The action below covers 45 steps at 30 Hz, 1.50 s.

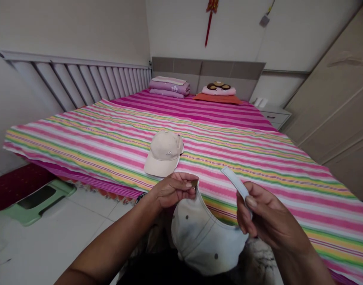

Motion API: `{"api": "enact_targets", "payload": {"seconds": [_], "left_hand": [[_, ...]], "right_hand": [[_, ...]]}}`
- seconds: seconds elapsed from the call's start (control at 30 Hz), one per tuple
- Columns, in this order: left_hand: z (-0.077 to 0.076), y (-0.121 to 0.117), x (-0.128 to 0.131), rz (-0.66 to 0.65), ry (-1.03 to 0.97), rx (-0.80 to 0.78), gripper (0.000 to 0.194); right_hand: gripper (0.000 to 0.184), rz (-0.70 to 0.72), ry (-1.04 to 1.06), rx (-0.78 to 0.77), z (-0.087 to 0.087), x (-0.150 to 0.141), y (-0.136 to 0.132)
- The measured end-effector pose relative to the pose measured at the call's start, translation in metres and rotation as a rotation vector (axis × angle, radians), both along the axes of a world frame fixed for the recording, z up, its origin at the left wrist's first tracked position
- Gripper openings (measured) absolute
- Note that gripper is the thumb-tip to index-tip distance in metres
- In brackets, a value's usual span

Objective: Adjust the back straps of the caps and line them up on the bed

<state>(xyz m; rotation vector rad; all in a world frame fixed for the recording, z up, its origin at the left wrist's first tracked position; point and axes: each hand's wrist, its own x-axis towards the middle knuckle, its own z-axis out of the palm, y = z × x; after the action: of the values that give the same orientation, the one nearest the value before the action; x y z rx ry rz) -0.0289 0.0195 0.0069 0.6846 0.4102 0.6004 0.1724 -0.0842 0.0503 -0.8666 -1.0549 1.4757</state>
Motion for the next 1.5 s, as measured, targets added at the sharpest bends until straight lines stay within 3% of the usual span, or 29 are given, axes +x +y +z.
{"api": "enact_targets", "payload": {"seconds": [0.1,0.23,0.37,0.5,0.7,1.0,1.13,1.37,1.5], "left_hand": [[0.011,-0.002,-0.001,-0.029,-0.025,0.026,0.029],[0.038,-0.010,-0.003,-0.009,-0.068,0.124,0.026],[0.060,-0.019,-0.003,0.026,-0.070,0.230,0.029],[0.059,-0.023,-0.002,0.082,-0.015,0.237,0.030],[0.055,-0.026,0.000,0.067,-0.017,0.299,0.025],[0.052,-0.028,0.003,0.073,0.025,0.460,0.022],[0.057,-0.032,0.003,0.120,0.141,0.628,0.023],[0.068,-0.038,0.002,0.257,0.328,1.156,0.021],[0.069,-0.037,0.003,0.269,0.332,1.238,0.021]], "right_hand": [[0.017,-0.036,-0.053,0.003,0.006,0.002,0.008],[0.019,-0.118,-0.120,0.041,0.026,-0.001,0.013],[0.029,-0.075,-0.252,0.015,0.039,-0.007,0.014],[0.030,-0.099,-0.314,-0.031,0.034,-0.015,0.016],[0.028,-0.173,-0.280,0.038,0.026,-0.019,0.016],[0.030,-0.124,-0.416,0.034,0.030,-0.013,0.013],[0.030,-0.081,-0.471,0.029,0.035,-0.009,0.011],[0.030,-0.062,-0.565,0.081,0.042,-0.007,0.011],[0.031,-0.060,-0.553,0.081,0.041,-0.007,0.013]]}}
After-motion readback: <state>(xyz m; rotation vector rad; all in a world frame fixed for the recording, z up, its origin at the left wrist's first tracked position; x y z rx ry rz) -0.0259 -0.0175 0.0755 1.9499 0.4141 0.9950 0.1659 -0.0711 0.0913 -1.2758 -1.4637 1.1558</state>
